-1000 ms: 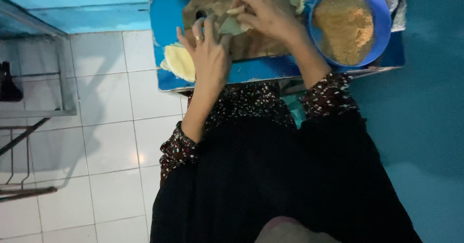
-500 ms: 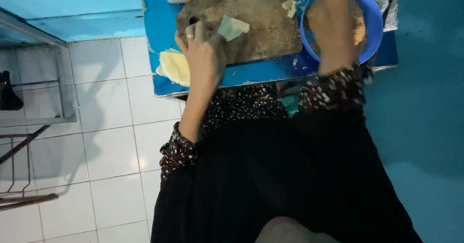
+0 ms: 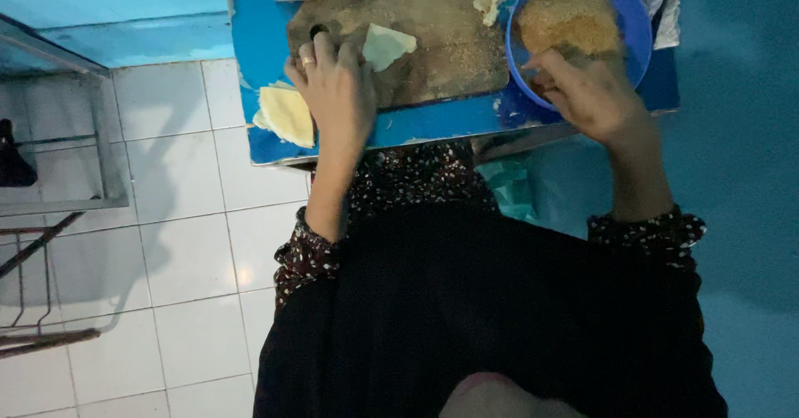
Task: The person takes thin dough wrappers one at a time from a stack on a cutting board, places filling from a blue bowl onto a wrapper, and folds and pinches the wrapper closed around the filling, setting finished pieces aside. The person repeats this folding cycle continuously across the clip.
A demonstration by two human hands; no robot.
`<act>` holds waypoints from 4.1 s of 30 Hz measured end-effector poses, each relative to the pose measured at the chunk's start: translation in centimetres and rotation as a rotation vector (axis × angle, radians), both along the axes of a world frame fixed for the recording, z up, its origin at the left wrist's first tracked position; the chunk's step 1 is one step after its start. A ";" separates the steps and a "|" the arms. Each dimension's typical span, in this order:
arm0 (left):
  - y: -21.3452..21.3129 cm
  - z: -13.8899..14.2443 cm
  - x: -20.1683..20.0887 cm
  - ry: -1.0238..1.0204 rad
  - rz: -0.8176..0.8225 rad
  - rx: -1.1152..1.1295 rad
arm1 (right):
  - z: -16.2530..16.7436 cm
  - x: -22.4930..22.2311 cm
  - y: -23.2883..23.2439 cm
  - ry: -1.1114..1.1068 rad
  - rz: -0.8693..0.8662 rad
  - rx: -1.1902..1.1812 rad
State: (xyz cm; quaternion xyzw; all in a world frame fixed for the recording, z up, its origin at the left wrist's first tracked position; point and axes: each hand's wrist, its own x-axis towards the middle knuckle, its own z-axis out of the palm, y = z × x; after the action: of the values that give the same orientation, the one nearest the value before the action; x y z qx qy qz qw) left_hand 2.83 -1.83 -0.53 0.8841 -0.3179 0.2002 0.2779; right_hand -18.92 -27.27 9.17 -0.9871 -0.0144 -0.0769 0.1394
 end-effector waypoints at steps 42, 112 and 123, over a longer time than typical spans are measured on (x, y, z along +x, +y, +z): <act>-2.0 0.6 -0.1 0.125 -0.183 -0.366 | -8.4 15.0 6.8 -0.186 -0.237 0.444; -0.6 -0.5 2.9 0.122 -0.253 -0.132 | -8.5 15.9 7.3 -0.085 -0.030 0.681; 0.4 0.1 2.5 -0.084 -0.356 -0.146 | -7.6 13.2 7.9 -0.401 0.048 -0.123</act>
State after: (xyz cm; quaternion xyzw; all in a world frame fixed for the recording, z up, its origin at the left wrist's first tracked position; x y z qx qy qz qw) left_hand 5.38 -1.40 -0.39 0.7822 -0.4653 0.2070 0.3589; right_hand -5.72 -19.35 1.59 -0.9581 -0.0701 -0.2673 0.0752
